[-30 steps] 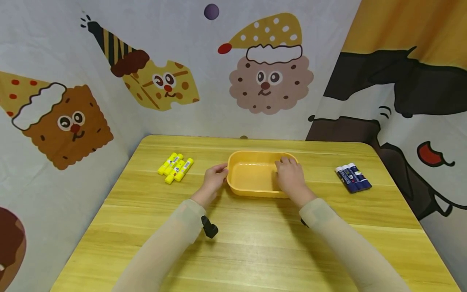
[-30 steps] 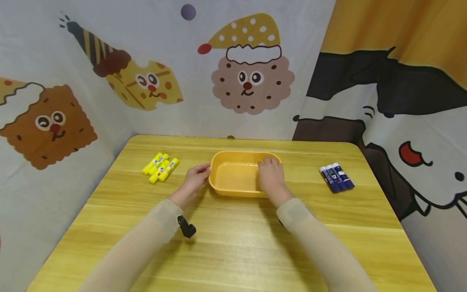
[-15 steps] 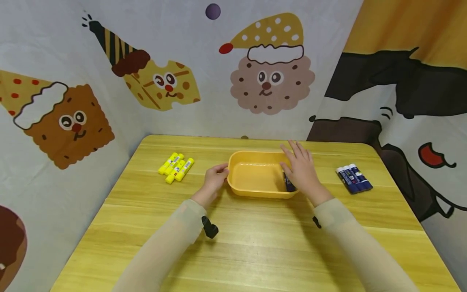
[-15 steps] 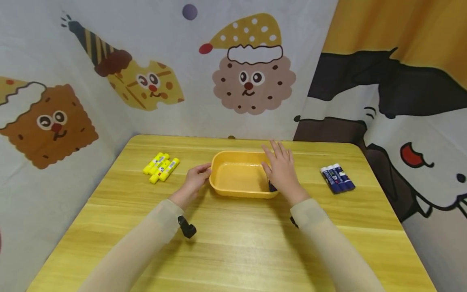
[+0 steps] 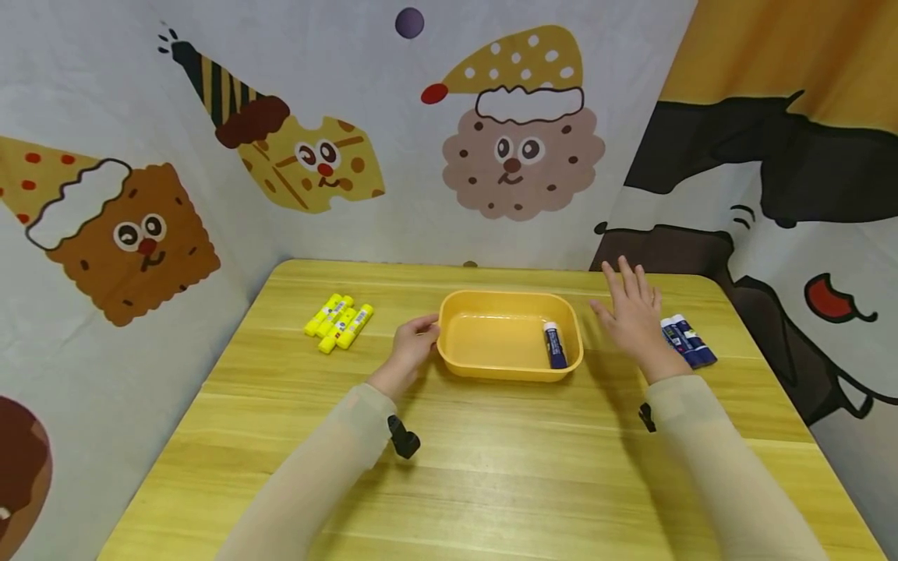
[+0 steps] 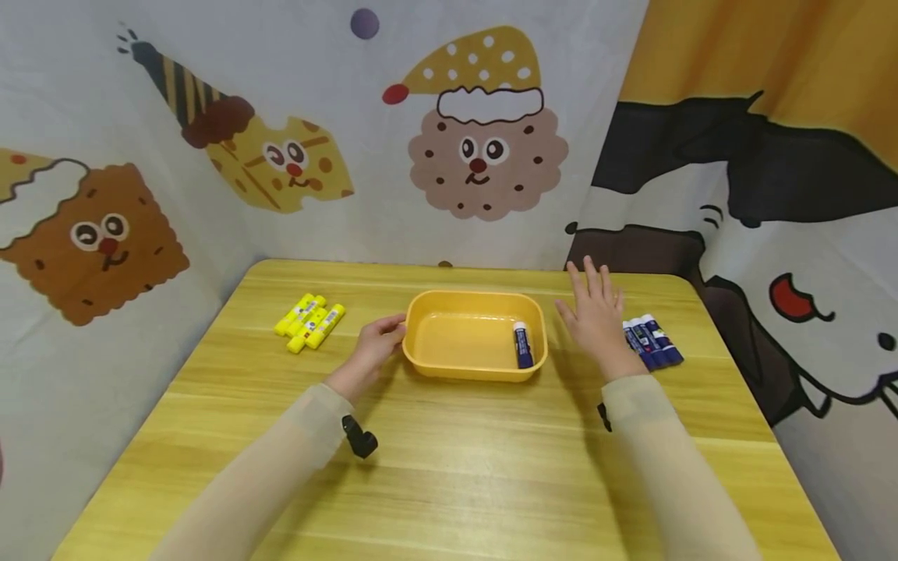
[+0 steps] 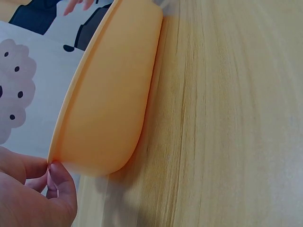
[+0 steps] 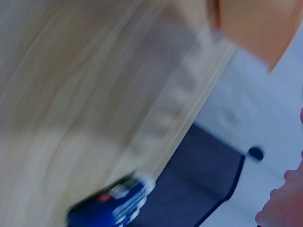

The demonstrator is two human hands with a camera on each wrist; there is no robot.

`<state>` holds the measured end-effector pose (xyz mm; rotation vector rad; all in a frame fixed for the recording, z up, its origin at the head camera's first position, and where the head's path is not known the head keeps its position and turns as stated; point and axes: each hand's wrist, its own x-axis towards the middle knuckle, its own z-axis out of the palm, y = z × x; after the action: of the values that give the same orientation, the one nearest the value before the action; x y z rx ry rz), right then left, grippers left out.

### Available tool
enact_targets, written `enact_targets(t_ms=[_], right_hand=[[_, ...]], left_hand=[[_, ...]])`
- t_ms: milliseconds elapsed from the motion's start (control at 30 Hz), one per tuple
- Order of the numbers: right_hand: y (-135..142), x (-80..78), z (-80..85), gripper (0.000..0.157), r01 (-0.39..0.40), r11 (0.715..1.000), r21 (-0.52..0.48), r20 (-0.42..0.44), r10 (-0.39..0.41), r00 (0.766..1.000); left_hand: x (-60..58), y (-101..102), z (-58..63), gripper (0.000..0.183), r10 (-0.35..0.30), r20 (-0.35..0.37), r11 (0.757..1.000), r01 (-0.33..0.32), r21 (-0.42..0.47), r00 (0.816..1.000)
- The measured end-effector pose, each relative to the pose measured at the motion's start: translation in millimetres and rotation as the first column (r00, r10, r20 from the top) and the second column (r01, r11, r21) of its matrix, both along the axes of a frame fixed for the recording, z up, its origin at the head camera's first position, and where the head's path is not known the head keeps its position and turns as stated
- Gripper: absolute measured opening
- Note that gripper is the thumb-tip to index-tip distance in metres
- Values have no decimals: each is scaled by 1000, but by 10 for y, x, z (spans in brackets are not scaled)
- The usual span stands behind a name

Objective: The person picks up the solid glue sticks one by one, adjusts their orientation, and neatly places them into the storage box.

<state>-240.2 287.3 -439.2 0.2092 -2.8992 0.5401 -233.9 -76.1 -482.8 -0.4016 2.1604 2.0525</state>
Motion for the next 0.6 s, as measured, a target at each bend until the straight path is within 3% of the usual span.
enact_targets(t_ms=[267,600], right_hand=[[491,60,-9,70,57,998,-36,63,-55,997],[997,111,-163,72,127,991,-35,147,-121,982]], left_hand=[[-10,2,-8,32,5,5,1000,-5,6,1000],[0,3,1,32,-6,3,1000,6,-5,1000]])
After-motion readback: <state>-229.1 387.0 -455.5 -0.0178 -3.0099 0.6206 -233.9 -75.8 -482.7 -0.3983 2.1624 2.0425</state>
